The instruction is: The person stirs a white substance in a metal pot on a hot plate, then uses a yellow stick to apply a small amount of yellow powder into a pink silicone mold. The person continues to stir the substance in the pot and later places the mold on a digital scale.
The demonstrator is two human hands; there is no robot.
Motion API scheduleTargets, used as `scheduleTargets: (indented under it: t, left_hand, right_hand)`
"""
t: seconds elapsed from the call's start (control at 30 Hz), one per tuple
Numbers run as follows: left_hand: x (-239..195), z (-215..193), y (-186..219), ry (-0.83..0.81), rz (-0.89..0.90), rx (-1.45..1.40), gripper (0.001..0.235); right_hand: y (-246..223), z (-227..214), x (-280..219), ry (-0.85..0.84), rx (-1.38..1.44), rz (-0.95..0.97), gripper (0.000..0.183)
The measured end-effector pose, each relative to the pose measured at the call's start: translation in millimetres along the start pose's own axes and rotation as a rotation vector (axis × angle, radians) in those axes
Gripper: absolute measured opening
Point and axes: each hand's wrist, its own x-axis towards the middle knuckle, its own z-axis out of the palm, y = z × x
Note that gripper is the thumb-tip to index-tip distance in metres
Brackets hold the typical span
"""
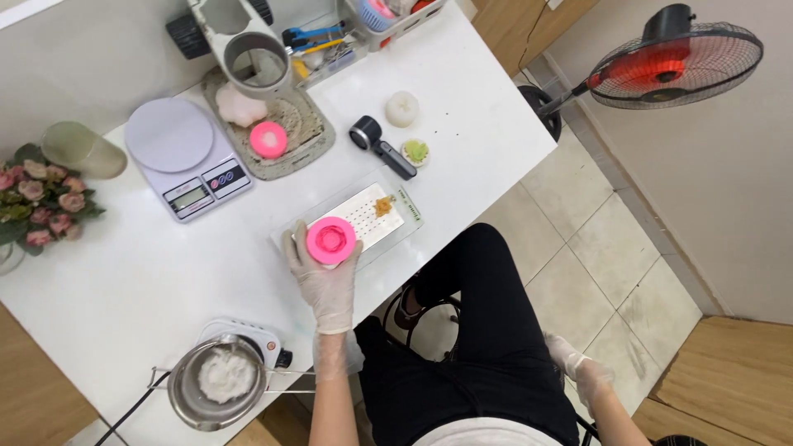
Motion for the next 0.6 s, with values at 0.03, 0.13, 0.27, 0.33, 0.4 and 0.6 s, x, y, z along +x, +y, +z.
scheduleTargets:
  t: [0.03,0.13,0.27,0.33,0.4,0.6]
  left_hand:
    - [-1,0,1,0.003,-0.001,-0.002,0.108]
    - [-3,3,0,0.009,0.005,0.000,0.107]
    - [-3,-2,5,-0.023,-0.063,-0.032,0.106]
    - [-2,-3,12,-0.038,-0.084,-0.033,0.106]
    - [-1,-7,14,-0.041,-0.105,-0.030,0.106]
    - [-3,-7,23,-0.049,-0.150,-0.107,0.105]
  right_hand:
    - [-51,11,-37,0.172,-0.052,0.119,0.043]
    - [-146,17,-98,0.478,-0.100,0.166,0.048]
    - [-211,12,-122,0.704,-0.073,-0.096,0.050]
    - [-236,12,-133,0.770,-0.037,-0.157,0.051]
    - [-263,16,-145,0.829,-0.003,-0.227,0.053]
    - [-306,29,-159,0.909,0.001,-0.464,0.063]
